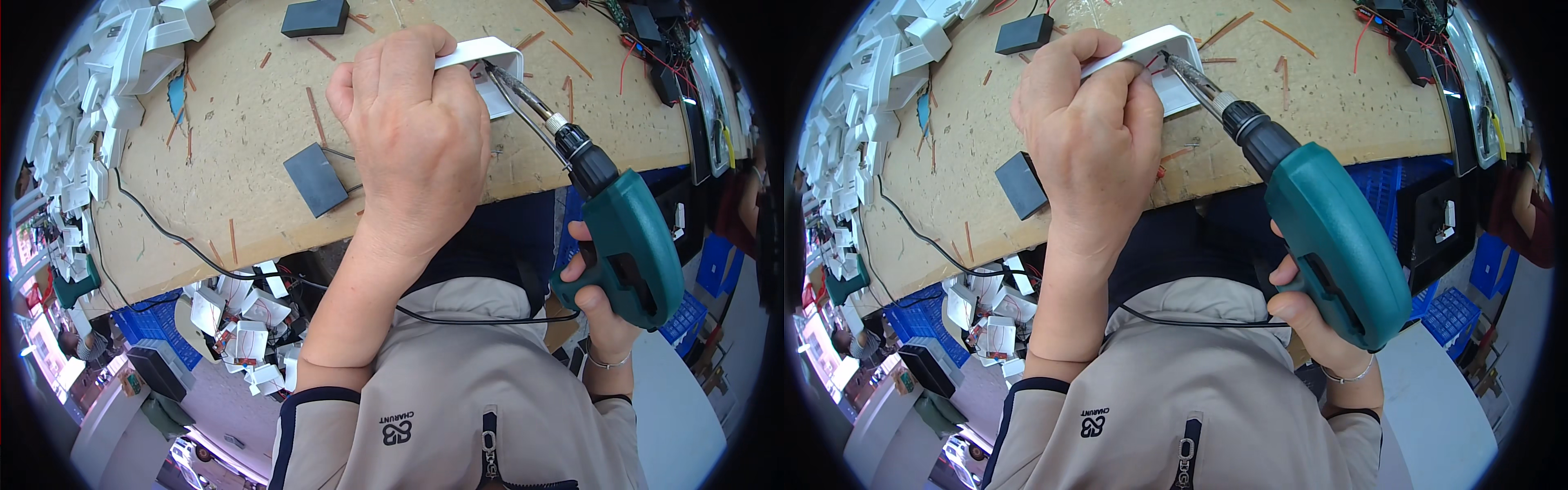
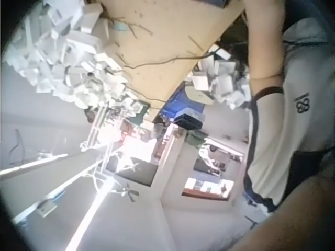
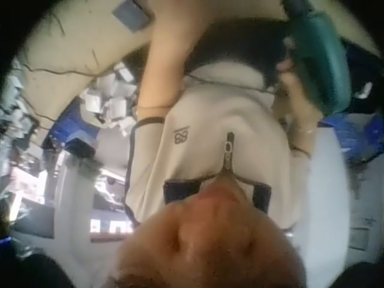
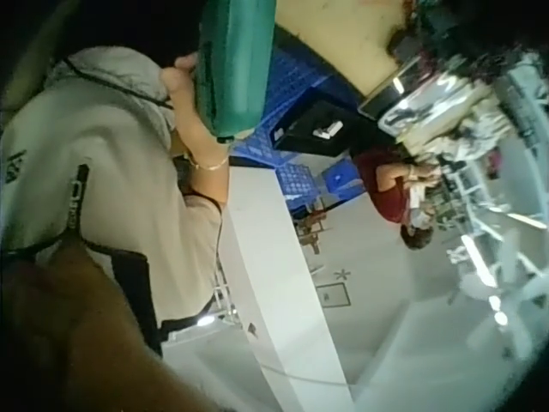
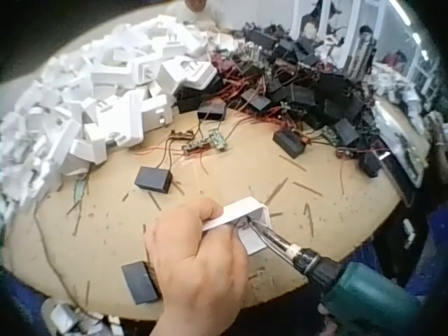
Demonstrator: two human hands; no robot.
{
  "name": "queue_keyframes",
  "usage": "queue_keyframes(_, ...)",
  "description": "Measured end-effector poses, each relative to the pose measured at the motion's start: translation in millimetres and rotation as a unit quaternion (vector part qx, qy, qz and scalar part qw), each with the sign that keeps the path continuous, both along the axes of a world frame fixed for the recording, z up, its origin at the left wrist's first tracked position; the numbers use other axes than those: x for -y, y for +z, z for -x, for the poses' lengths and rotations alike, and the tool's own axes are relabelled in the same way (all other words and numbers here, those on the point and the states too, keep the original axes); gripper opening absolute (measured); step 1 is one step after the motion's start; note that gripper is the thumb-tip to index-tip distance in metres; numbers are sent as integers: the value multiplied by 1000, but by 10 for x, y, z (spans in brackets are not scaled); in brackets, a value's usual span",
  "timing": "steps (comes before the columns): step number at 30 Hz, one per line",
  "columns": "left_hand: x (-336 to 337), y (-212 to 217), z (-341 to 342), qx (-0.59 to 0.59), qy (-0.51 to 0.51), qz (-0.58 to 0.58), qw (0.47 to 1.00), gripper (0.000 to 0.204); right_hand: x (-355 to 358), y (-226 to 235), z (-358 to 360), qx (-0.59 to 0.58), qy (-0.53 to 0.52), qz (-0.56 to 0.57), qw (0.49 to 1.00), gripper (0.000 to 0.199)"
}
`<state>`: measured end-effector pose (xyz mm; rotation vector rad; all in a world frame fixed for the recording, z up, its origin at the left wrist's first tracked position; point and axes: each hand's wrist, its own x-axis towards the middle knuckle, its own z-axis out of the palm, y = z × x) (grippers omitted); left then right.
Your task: Soldering electronic components and wires into white plastic housings at a workbench.
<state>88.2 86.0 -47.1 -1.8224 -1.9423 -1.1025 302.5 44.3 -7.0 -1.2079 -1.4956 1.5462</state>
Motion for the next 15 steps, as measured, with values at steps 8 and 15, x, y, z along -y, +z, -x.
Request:
queue_keyframes(8, 0, 7, -14, 5, -4, -1, 1000, 7, -13, -4, 1, 18, -10, 24, 1000, 61)
queue_keyframes(15, 3, 0, -6, 0, -2, -4, 1000, 7, 59, 15, 23, 47, -31, 29, 998, 74)
